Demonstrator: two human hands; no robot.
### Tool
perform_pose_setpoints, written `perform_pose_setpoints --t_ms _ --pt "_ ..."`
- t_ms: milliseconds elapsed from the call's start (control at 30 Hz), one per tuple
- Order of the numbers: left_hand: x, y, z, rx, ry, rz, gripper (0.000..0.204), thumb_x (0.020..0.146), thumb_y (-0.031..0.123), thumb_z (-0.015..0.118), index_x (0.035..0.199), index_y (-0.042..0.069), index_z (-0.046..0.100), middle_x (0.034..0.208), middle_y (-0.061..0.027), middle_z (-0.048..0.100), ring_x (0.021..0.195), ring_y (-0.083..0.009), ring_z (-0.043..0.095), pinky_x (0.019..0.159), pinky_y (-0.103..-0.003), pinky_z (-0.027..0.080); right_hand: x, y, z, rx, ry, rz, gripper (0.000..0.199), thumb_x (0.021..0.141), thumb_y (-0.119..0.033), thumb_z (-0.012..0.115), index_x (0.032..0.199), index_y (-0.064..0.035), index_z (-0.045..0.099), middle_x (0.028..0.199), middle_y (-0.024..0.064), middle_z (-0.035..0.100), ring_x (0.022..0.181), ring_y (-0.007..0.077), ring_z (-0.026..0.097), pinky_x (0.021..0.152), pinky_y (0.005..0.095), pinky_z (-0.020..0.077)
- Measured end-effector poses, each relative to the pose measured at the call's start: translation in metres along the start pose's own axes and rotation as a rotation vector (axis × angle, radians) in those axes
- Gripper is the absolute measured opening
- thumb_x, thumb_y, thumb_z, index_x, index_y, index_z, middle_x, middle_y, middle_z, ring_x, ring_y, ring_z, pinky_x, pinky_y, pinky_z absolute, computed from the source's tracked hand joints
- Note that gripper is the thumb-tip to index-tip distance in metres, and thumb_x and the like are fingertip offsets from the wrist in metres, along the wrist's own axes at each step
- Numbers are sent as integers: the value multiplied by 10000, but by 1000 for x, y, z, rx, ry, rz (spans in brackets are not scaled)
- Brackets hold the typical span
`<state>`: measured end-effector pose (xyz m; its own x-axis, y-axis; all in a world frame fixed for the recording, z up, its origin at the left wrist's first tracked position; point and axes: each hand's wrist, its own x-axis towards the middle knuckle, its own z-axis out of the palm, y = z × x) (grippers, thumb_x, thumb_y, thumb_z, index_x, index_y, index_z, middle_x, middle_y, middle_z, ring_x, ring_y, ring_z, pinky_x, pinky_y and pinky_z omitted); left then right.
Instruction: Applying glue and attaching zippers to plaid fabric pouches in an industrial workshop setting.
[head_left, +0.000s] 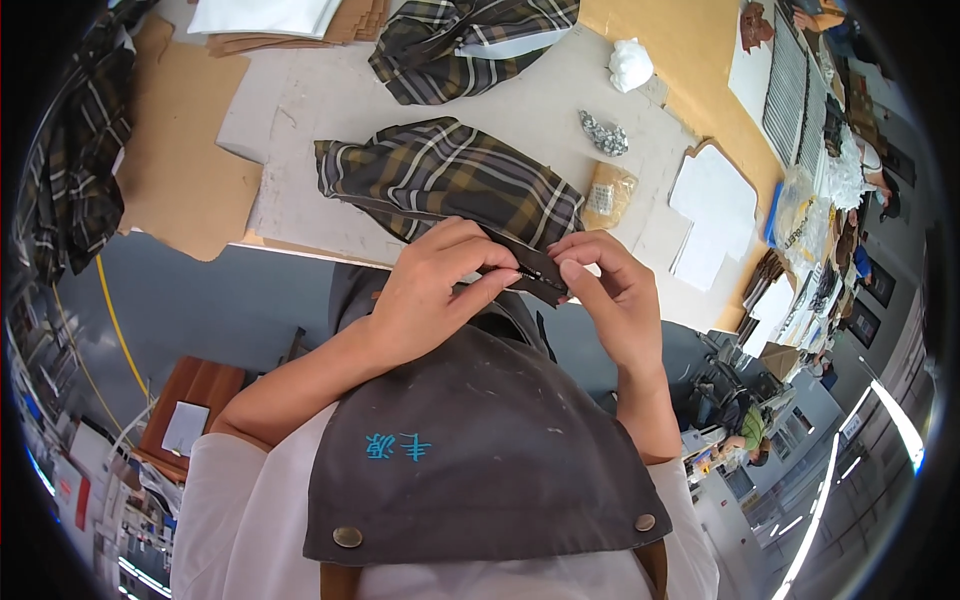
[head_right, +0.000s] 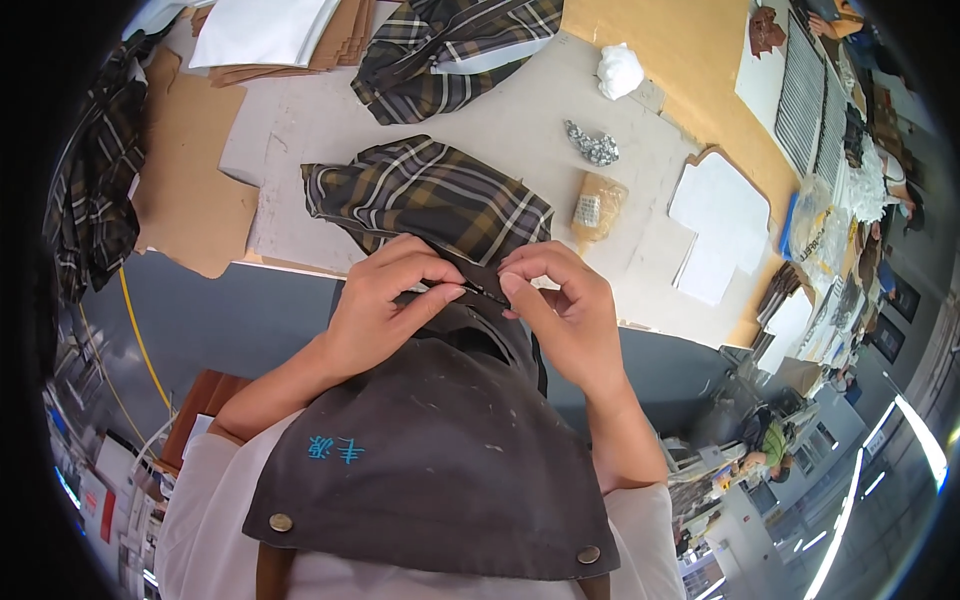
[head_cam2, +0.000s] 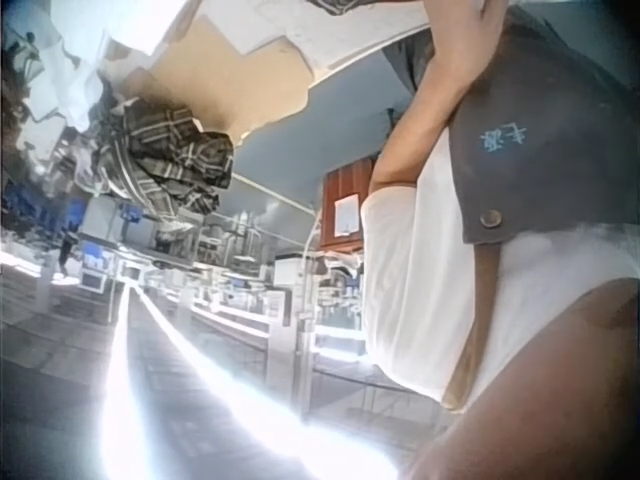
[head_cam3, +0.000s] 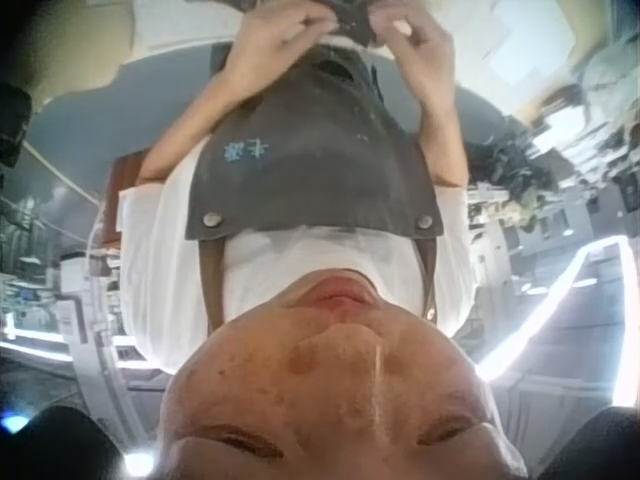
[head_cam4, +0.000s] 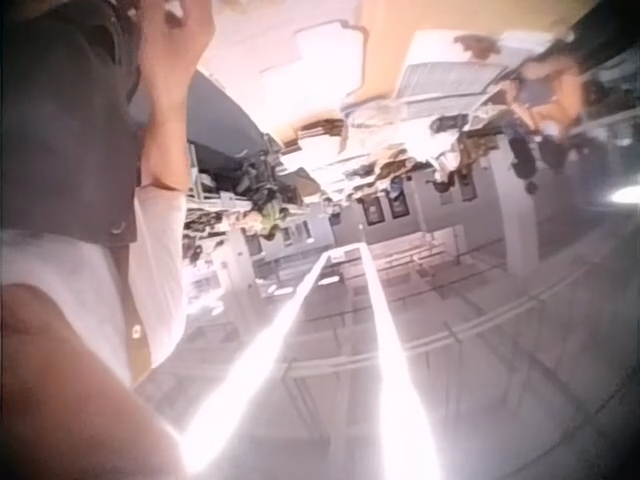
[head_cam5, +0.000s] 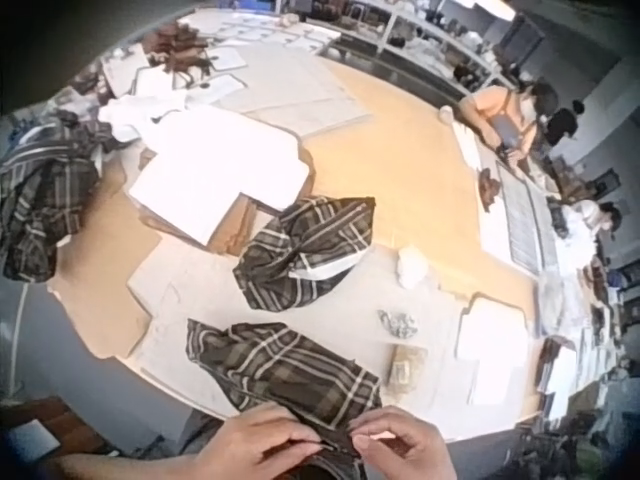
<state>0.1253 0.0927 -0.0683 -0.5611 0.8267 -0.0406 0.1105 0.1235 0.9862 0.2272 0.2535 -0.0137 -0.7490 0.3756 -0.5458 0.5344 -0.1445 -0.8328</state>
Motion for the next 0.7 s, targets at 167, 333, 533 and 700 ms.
perform_pose_setpoints --t_ms 167,333,533,700 --pt "0 -2 5 -1 17 68 128 690 3 676 788 11 595 743 -69 563 669 -197 525 585 -278 409 3 6 -6 -70 -19 -27 41 776 0 586 812 20 584 885 57 540 771 107 543 625 214 479" --pt "0 -1 10 89 57 106 148 662 10 692 766 15 586 734 -71 552 666 -212 518 582 -285 411 2 7 -4 -233 59 -164 77 751 17 613 824 7 595 881 64 562 794 112 558 667 220 492" --pt "1 -5 18 85 113 141 143 666 61 692 740 32 573 706 -57 508 654 -223 493 579 -322 395 1 5 -1 -203 124 -209 147 756 22 608 902 18 593 953 91 563 843 130 563 708 236 493" --pt "4 -3 19 67 155 139 142 666 42 688 744 18 572 713 -69 497 637 -220 491 552 -316 396 -3 5 1 -139 345 -311 161 781 -1 596 937 20 565 965 89 560 851 123 559 721 227 467"
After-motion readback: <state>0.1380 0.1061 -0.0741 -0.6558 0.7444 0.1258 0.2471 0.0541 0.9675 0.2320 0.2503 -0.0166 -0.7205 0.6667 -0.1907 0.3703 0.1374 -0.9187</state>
